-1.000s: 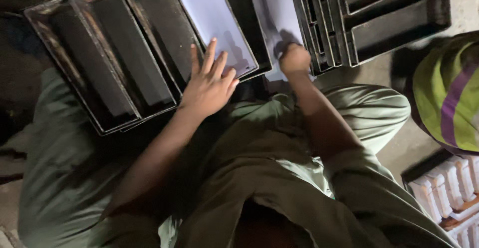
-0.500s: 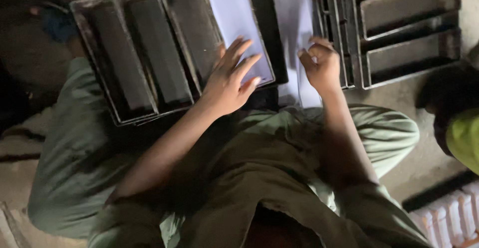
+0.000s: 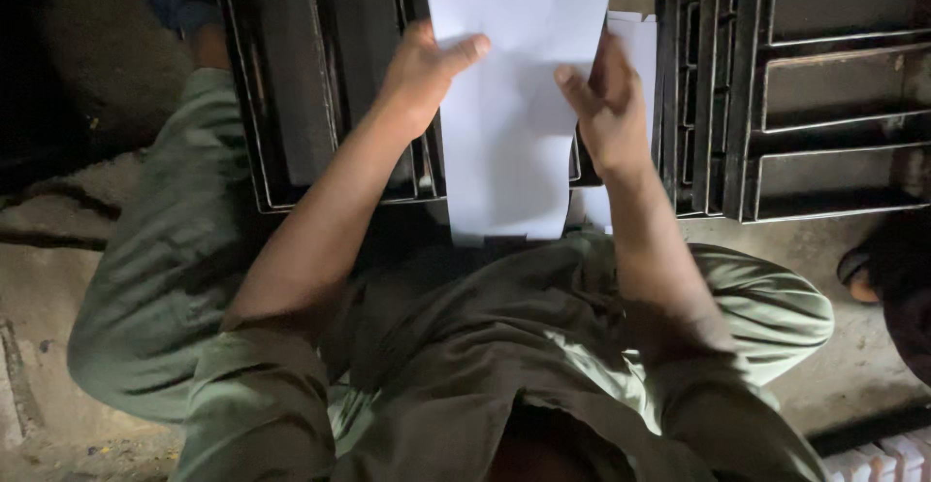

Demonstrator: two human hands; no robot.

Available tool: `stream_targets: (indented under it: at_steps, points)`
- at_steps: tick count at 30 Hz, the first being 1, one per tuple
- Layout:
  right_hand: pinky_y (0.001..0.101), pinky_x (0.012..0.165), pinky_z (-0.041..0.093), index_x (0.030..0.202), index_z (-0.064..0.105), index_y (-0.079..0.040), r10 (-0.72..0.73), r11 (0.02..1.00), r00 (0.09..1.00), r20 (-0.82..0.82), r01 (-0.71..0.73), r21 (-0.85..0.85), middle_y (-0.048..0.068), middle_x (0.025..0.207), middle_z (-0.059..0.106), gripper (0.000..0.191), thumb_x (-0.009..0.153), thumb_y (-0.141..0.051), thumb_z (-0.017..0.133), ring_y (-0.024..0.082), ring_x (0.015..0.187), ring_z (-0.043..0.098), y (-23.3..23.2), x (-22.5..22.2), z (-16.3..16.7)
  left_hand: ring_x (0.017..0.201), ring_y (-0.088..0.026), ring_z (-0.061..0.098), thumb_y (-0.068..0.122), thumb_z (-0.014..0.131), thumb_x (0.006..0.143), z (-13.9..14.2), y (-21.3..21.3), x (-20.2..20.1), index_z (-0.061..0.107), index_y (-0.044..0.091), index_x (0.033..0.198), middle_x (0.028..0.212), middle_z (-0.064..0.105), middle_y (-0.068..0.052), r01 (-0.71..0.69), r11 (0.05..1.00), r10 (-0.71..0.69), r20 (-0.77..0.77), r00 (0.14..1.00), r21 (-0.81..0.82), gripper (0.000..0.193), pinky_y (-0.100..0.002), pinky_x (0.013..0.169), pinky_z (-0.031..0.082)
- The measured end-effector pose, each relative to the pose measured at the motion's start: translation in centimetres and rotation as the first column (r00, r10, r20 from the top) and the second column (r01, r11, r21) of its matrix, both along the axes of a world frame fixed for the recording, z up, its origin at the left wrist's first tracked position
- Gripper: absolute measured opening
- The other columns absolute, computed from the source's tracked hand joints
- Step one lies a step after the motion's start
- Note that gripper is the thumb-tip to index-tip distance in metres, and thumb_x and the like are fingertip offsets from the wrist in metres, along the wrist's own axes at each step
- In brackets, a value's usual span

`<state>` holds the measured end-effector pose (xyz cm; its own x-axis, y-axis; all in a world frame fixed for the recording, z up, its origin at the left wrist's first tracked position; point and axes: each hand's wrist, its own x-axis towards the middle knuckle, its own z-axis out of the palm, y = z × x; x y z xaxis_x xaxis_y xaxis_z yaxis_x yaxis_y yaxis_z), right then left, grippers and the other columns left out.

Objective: The person sits on the floor and repeatedly folds white paper sheets to line rectangular metal trays. They place each folded sheet into a tray compartment, smooth it, and continue the process with additional trays and paper.

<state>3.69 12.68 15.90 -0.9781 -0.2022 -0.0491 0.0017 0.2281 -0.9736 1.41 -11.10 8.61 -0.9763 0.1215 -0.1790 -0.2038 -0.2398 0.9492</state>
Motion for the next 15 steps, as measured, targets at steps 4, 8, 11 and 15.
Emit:
stream_targets:
  at_steps: [4,8,11,15]
  points:
    - [0.0302,0.094,0.056,0.135,0.060,0.007,0.153,0.977,0.987,0.052,-0.143,-0.155,0.011,0.119,0.072,0.029,0.109,-0.004,0.052,0.017,0.107,0.067,-0.8,-1.8,-1.4,0.075,-0.015,0.064,0.016,0.072,0.102,1.8,-0.7,-0.4,0.073,0.000,0.105,0.088,0.074,-0.011,-0.059,0.885,-0.027,-0.177,0.984,-0.462,0.016,-0.037,0.069,0.053]
    - [0.0287,0.099,0.055,0.143,0.054,0.004,0.176,0.966,0.982,-0.064,-0.185,-0.179,0.007,0.126,0.070,0.036,0.109,-0.002,0.047,0.014,0.113,0.066,-1.0,-1.6,-2.8,0.083,-0.022,0.067,-0.002,0.066,0.092,4.3,-1.6,0.0,0.068,0.002,0.097,0.111,0.065,-0.020,-0.339,0.772,-0.088,-0.620,0.780,-0.538,0.007,-0.036,0.072,0.055]
    - [0.0279,0.088,0.048,0.144,0.063,0.002,0.167,0.985,0.986,-0.015,-0.167,-0.040,0.007,0.115,0.069,0.032,0.114,-0.003,0.051,0.013,0.099,0.058,-0.7,-1.5,-4.3,0.096,-0.023,0.070,-0.003,0.070,0.090,5.7,-0.9,-0.1,0.069,0.007,0.101,0.107,0.066,-0.010,-0.439,0.635,-0.330,-0.737,0.589,-0.636,0.014,-0.036,0.079,0.059]
    - [0.0331,0.103,0.053,0.140,0.055,0.003,0.083,0.976,0.992,-0.099,-0.100,-0.191,0.010,0.127,0.067,0.026,0.117,-0.005,0.049,0.018,0.119,0.063,-1.1,-1.8,-5.9,0.099,-0.020,0.068,0.004,0.073,0.096,6.9,0.1,-0.4,0.065,-0.002,0.120,0.103,0.070,-0.007,-0.312,0.582,-0.312,-0.561,0.767,-0.751,0.026,-0.039,0.079,0.057]
